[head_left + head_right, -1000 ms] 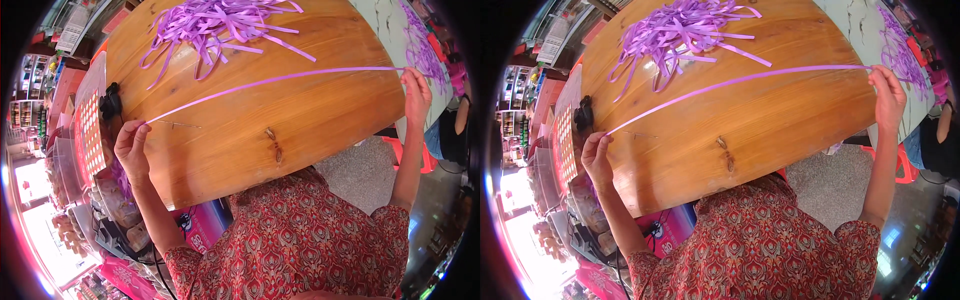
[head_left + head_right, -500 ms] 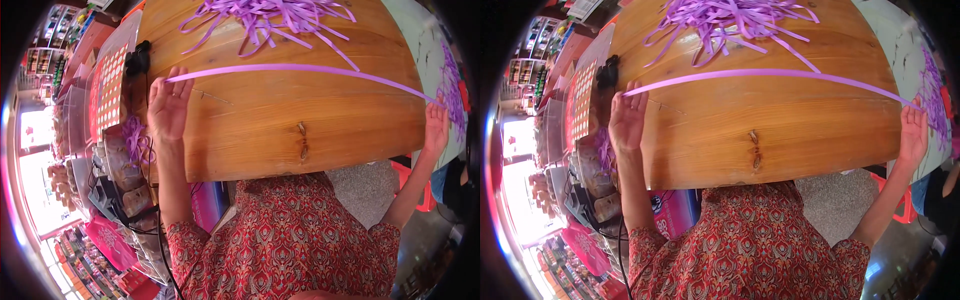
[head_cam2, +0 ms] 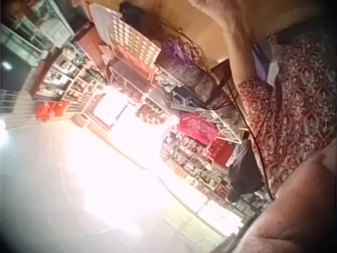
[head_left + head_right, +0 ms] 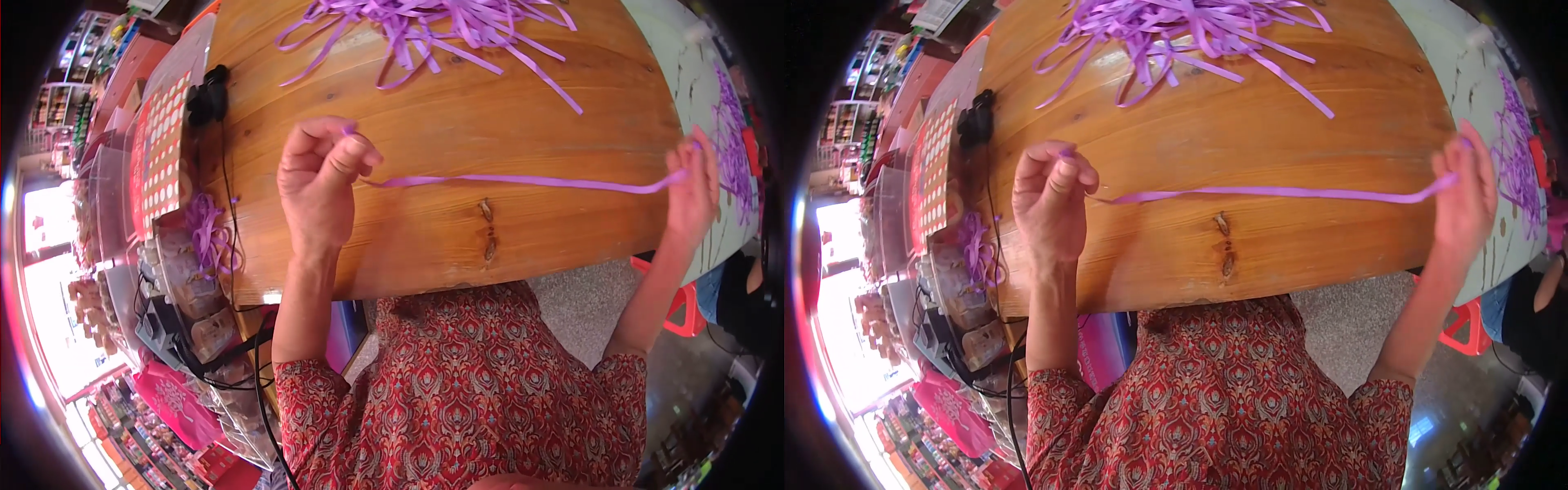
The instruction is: The person picks up a purple ribbon and ties a series of knots along its length by hand. After completing the knots, the person places the ribbon onto a pile of other purple ribbons on the wooden table.
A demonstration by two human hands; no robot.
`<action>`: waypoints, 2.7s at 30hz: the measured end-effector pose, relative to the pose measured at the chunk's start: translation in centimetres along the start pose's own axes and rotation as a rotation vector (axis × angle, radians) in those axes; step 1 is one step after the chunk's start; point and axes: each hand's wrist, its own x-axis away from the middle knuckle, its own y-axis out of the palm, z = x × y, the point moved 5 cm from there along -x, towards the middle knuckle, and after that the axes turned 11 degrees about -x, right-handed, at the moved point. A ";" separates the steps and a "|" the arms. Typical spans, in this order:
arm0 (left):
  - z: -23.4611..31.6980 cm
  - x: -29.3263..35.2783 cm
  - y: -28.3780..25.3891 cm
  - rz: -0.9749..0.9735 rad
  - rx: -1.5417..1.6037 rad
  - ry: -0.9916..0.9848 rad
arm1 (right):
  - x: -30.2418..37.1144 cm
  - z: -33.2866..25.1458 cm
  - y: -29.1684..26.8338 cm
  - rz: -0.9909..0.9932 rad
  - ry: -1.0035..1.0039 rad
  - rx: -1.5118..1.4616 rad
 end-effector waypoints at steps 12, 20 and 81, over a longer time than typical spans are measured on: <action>-0.2 2.1 4.9 -0.226 -0.011 -0.191 | 8.1 4.9 18.3 -0.687 0.086 0.120; -0.9 2.8 4.8 -0.246 0.124 -0.239 | 8.7 5.9 20.0 -0.854 0.047 0.216; -1.7 3.6 6.3 -0.335 0.239 -0.238 | 8.9 6.8 19.6 -0.927 -0.099 0.228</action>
